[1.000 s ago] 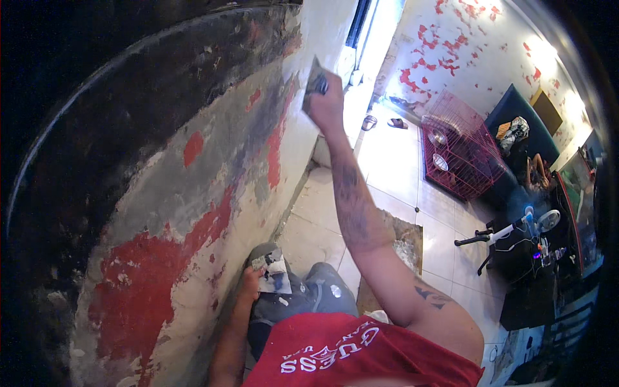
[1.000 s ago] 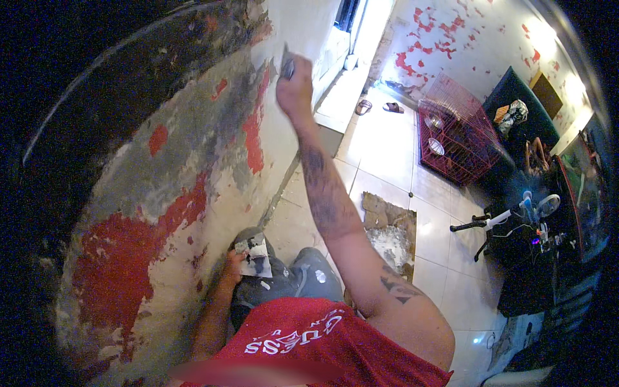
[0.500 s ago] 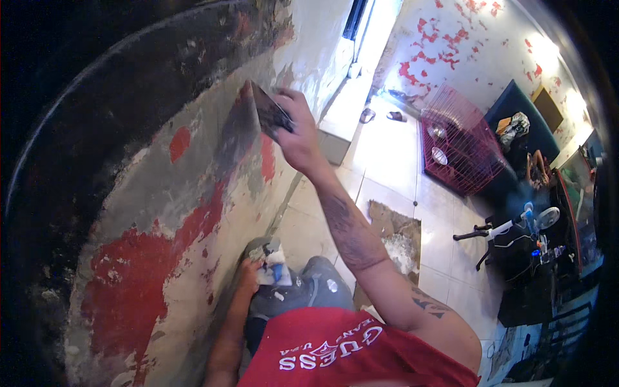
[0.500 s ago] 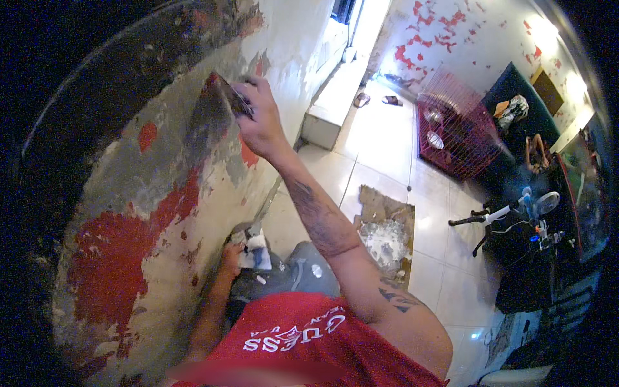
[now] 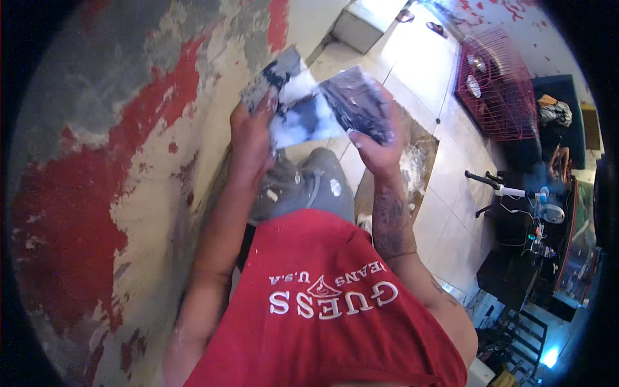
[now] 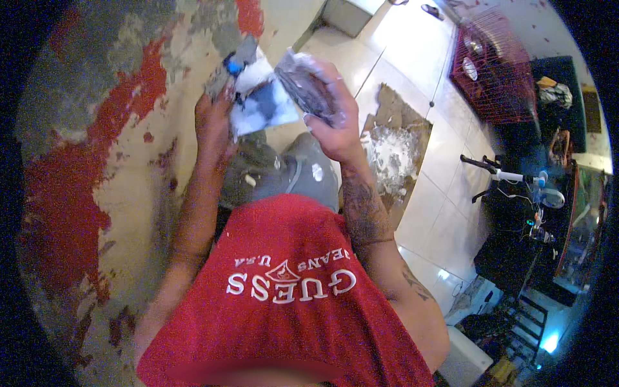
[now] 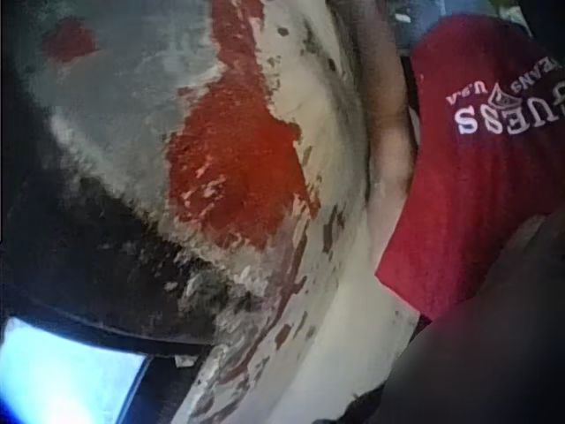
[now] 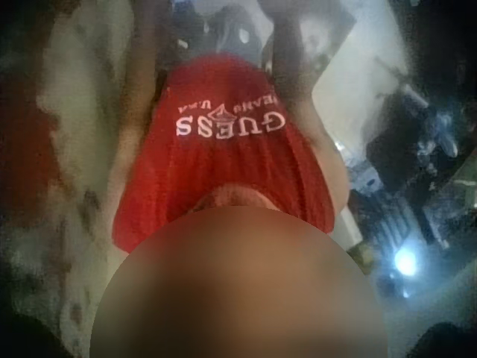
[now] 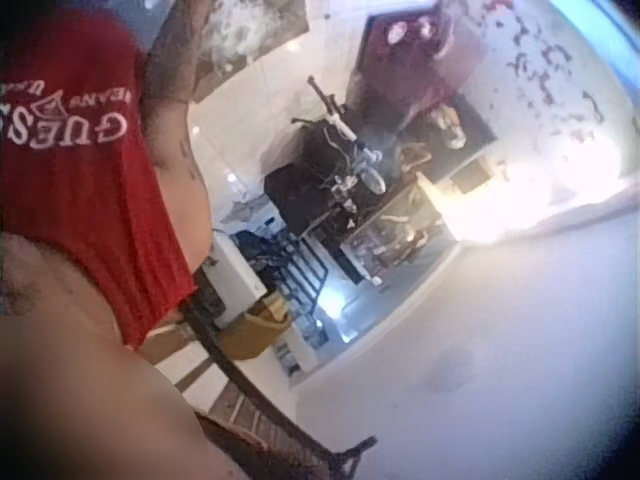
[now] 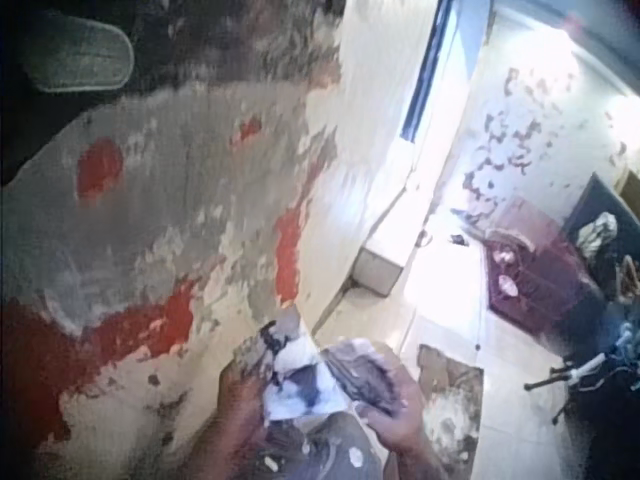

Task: Repairing a wall by applying and smoothing putty with a spatula.

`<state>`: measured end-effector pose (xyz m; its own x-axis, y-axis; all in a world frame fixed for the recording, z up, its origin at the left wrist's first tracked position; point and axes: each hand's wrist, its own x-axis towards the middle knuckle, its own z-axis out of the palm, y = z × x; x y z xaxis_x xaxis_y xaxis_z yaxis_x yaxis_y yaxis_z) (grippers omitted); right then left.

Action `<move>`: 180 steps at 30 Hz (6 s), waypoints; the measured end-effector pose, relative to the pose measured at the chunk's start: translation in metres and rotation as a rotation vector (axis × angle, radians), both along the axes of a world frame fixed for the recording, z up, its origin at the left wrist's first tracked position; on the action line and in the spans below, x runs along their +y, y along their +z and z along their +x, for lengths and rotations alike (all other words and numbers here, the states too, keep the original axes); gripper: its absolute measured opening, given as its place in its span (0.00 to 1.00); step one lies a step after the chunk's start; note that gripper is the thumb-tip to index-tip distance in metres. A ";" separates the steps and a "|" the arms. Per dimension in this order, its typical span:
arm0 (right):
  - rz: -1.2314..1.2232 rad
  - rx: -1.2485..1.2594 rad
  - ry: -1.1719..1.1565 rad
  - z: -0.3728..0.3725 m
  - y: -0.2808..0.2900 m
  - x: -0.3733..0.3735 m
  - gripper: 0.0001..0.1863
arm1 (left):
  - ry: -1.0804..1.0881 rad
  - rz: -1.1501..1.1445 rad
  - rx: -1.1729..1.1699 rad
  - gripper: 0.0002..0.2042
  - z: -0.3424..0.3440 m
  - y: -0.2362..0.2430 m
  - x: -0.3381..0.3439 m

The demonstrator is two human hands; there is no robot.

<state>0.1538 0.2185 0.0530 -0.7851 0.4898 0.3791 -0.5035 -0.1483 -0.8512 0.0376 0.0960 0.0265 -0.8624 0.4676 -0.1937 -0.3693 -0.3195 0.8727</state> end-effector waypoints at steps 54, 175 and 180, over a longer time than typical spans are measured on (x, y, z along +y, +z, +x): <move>0.948 -0.018 -0.915 -0.202 0.103 0.135 0.19 | -0.461 -0.388 0.320 0.10 -0.011 -0.170 -0.130; 0.916 -0.015 -0.908 -0.190 0.151 0.011 0.21 | -0.574 -0.480 0.202 0.11 -0.044 -0.252 -0.141; 0.911 0.137 -0.625 -0.134 0.120 0.003 0.22 | -0.526 -0.327 -0.278 0.11 -0.028 -0.176 -0.116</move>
